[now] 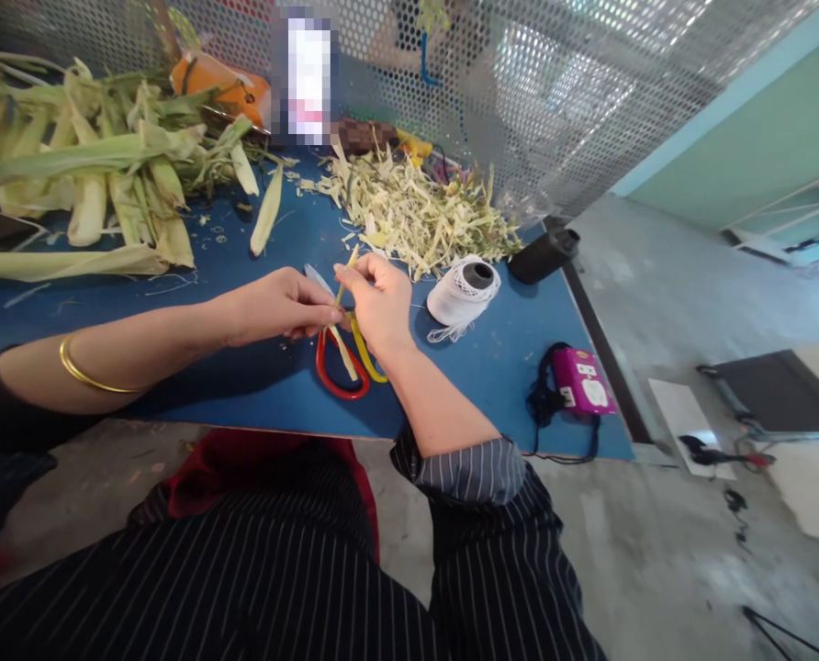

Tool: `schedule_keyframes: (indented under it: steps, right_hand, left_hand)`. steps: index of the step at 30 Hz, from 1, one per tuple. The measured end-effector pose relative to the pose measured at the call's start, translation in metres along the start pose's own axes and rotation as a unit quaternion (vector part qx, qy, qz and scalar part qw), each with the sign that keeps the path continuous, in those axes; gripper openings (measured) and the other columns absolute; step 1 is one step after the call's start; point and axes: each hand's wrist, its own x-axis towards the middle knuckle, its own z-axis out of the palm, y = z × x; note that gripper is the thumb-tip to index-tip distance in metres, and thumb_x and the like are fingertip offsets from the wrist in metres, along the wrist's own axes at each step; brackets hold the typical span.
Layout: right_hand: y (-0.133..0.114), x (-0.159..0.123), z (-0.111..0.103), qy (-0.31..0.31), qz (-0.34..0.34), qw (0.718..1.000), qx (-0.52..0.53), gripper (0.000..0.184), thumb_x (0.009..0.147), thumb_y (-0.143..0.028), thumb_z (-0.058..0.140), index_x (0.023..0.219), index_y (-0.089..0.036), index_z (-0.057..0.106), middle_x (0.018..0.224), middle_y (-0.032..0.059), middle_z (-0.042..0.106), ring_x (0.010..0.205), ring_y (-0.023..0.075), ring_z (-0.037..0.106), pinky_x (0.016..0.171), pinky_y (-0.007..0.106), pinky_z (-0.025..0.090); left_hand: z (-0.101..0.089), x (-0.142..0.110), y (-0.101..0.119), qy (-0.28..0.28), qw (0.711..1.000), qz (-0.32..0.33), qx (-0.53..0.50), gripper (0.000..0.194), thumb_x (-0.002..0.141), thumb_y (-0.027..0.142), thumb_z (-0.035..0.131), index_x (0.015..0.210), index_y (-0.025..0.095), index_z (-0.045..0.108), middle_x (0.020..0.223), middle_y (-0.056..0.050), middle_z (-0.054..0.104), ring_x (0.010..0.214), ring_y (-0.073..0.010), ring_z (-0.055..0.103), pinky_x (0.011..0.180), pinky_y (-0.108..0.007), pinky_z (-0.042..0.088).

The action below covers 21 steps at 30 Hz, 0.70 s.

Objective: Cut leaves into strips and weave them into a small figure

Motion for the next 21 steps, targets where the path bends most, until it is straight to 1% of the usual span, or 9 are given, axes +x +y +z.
schedule_keyframes:
  steps: [3, 6, 8, 10, 12, 14, 17, 19, 21]
  right_hand:
    - [0.004, 0.002, -0.001, -0.005, -0.024, 0.999, -0.021, 0.028, 0.079, -0.031, 0.064, 0.058, -0.02, 0.047, 0.059, -0.005, 0.049, 0.061, 0.0104, 0.047, 0.066, 0.027, 0.04]
    - [-0.001, 0.007, -0.01, -0.005, -0.083, 0.992, -0.095, 0.024, 0.085, -0.036, 0.058, 0.066, -0.021, 0.053, 0.07, -0.0017, 0.058, 0.071, 0.0134, 0.054, 0.074, 0.03, 0.043]
    - [-0.01, 0.008, -0.018, 0.046, -0.154, 0.974, -0.161, 0.019, 0.089, -0.036, 0.051, 0.079, -0.022, 0.059, 0.086, 0.0027, 0.063, 0.087, 0.017, 0.058, 0.084, 0.033, 0.043]
    - [-0.019, 0.005, -0.023, 0.114, -0.216, 0.944, -0.221, 0.018, 0.091, -0.035, 0.049, 0.091, -0.022, 0.061, 0.098, 0.0068, 0.062, 0.1, 0.0205, 0.057, 0.091, 0.038, 0.041]
    - [-0.025, 0.001, -0.023, 0.14, -0.239, 0.924, -0.262, 0.02, 0.092, -0.036, 0.048, 0.088, -0.022, 0.062, 0.095, 0.0075, 0.063, 0.099, 0.0215, 0.057, 0.092, 0.04, 0.04]
    - [-0.025, -0.004, -0.018, 0.083, -0.225, 0.931, -0.276, 0.025, 0.091, -0.039, 0.05, 0.078, -0.022, 0.062, 0.084, 0.0053, 0.064, 0.088, 0.02, 0.059, 0.087, 0.038, 0.042]
    - [-0.014, -0.008, -0.006, -0.041, -0.147, 0.957, -0.246, 0.029, 0.087, -0.046, 0.055, 0.073, -0.022, 0.063, 0.079, 0.0026, 0.066, 0.075, 0.0169, 0.059, 0.077, 0.034, 0.044]
    - [-0.005, -0.009, 0.0, -0.066, -0.104, 0.968, -0.218, 0.029, 0.085, -0.048, 0.056, 0.073, -0.022, 0.065, 0.082, 0.0023, 0.067, 0.075, 0.0165, 0.061, 0.076, 0.032, 0.044]
    - [0.001, -0.009, 0.003, -0.067, -0.083, 0.975, -0.193, 0.028, 0.085, -0.046, 0.057, 0.073, -0.021, 0.063, 0.085, 0.0024, 0.068, 0.08, 0.017, 0.062, 0.077, 0.032, 0.044]
  left_hand:
    - [0.004, 0.0, -0.002, 0.014, 1.0, -0.005, -0.02, 0.029, 0.078, 0.027, 0.063, 0.051, 0.016, 0.061, 0.047, 0.0, 0.051, 0.042, -0.0076, 0.043, 0.042, -0.022, 0.031]
    - [0.005, 0.004, -0.006, 0.059, 0.99, -0.038, -0.121, 0.022, 0.079, 0.03, 0.066, 0.063, 0.015, 0.068, 0.052, -0.002, 0.058, 0.044, -0.008, 0.049, 0.046, -0.021, 0.038]
    - [0.001, 0.008, -0.007, 0.104, 0.973, -0.05, -0.202, 0.019, 0.079, 0.032, 0.067, 0.079, 0.014, 0.072, 0.063, -0.005, 0.066, 0.053, -0.0106, 0.059, 0.054, -0.023, 0.046]
    - [-0.006, 0.012, -0.008, 0.143, 0.953, -0.043, -0.265, 0.02, 0.077, 0.029, 0.07, 0.088, 0.013, 0.072, 0.076, -0.008, 0.072, 0.068, -0.0148, 0.067, 0.065, -0.027, 0.052]
    - [-0.012, 0.014, -0.009, 0.164, 0.937, -0.019, -0.307, 0.018, 0.074, 0.02, 0.072, 0.09, 0.012, 0.071, 0.086, -0.01, 0.074, 0.081, -0.0175, 0.069, 0.075, -0.03, 0.054]
    - [-0.014, 0.015, -0.009, 0.177, 0.927, 0.009, -0.33, 0.019, 0.073, 0.013, 0.072, 0.091, 0.012, 0.07, 0.09, -0.009, 0.074, 0.086, -0.0168, 0.069, 0.082, -0.03, 0.053]
    - [-0.009, 0.015, -0.009, 0.189, 0.921, 0.024, -0.34, 0.024, 0.073, 0.011, 0.071, 0.097, 0.012, 0.07, 0.09, -0.007, 0.074, 0.086, -0.0147, 0.069, 0.085, -0.028, 0.052]
    - [-0.005, 0.015, -0.008, 0.196, 0.918, 0.022, -0.344, 0.025, 0.073, 0.012, 0.071, 0.099, 0.012, 0.07, 0.089, -0.007, 0.074, 0.086, -0.0149, 0.069, 0.085, -0.029, 0.052]
    - [-0.001, 0.015, -0.009, 0.207, 0.914, 0.021, -0.349, 0.025, 0.072, 0.013, 0.072, 0.097, 0.012, 0.07, 0.087, -0.007, 0.074, 0.087, -0.0153, 0.069, 0.085, -0.029, 0.052]
